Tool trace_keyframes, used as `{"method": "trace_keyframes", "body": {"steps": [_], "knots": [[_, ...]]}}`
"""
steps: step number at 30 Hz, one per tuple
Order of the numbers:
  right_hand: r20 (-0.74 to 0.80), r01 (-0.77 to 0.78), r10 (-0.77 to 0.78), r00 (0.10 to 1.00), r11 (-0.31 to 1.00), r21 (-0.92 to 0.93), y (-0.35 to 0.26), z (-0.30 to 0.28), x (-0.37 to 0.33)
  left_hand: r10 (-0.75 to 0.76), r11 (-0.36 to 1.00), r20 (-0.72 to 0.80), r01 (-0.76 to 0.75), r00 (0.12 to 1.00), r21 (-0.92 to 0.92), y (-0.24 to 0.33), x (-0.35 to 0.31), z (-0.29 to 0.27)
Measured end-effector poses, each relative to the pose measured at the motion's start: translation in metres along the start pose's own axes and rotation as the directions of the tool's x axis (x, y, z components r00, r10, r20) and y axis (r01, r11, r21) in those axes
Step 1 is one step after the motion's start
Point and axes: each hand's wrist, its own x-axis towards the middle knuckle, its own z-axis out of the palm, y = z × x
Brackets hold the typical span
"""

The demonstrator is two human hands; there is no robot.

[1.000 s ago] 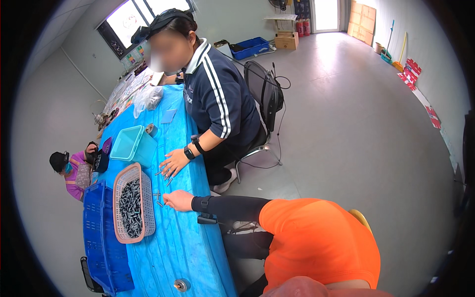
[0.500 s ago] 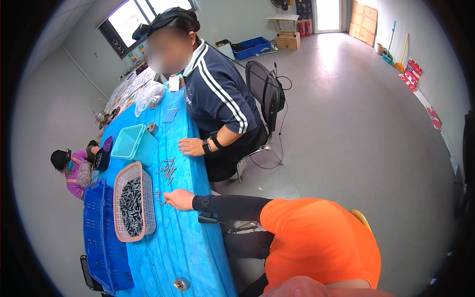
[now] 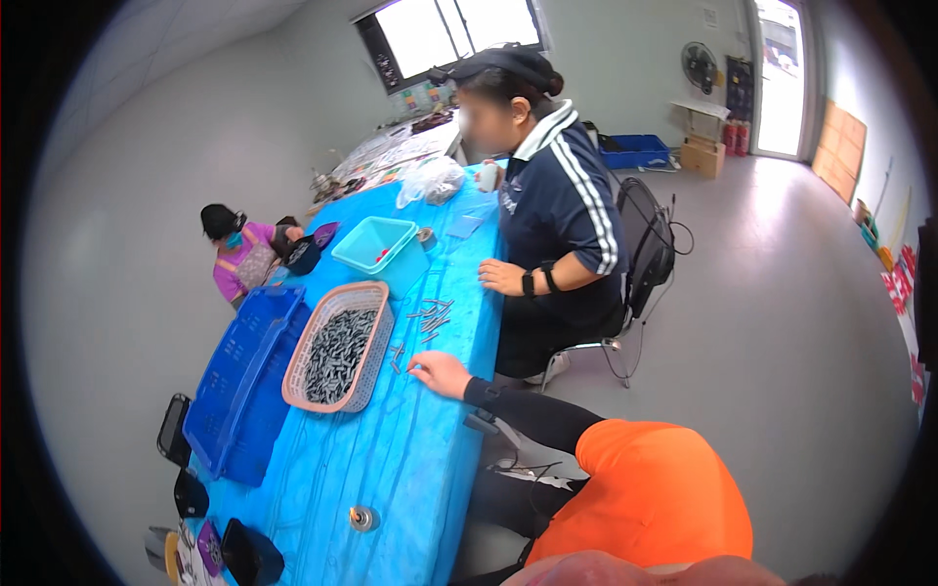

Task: Manually assemble small cylindrical metal or plastic parts using pliers.

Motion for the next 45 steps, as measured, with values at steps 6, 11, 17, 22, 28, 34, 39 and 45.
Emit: {"method": "trace_keyframes", "body": {"steps": [6, 11, 17, 22, 28, 34, 39, 45], "knots": [[0.315, -0.299, 0.155, 0.937, 0.821, 0.486, -0.063, -0.012, -0.052, 0.217, 0.972, -0.295, -0.235, 0.93, -0.025, -0.021, 0.005, 0.022], [0.658, -0.492, -0.008, 0.753, 0.657, 0.571, -0.127, -0.021, -0.123, 0.285, 0.919, -0.235, -0.335, 0.929, -0.208, -0.011, -0.047, 0.066], [0.767, -0.655, -0.288, 0.574, 0.402, 0.64, -0.164, -0.023, -0.142, 0.2, 0.971, -0.022, -0.201, 0.98, -0.127, 0.008, -0.048, 0.106], [0.82, -0.646, -0.331, 0.467, 0.505, 0.572, -0.176, -0.014, -0.155, 0.188, 0.961, 0.048, -0.173, 0.981, -0.215, 0.011, -0.05, 0.105], [0.821, -0.593, -0.326, 0.469, 0.572, 0.566, -0.181, -0.003, -0.16, 0.222, 0.97, -0.032, -0.224, 0.975, -0.099, 0.005, -0.045, 0.102], [0.901, -0.785, -0.068, 0.429, 0.466, 0.409, -0.183, -0.003, -0.166, 0.244, 0.97, -0.086, -0.244, 0.966, 0.011, 0.0, -0.04, 0.104], [0.905, -0.799, 0.004, 0.424, 0.473, 0.372, -0.183, -0.002, -0.169, 0.252, 0.967, -0.079, -0.254, 0.964, -0.019, -0.002, -0.039, 0.102], [0.896, -0.785, 0.051, 0.44, 0.506, 0.357, -0.182, 0.001, -0.171, 0.279, 0.959, -0.101, -0.272, 0.955, 0.077, 0.0, -0.038, 0.104]]}}
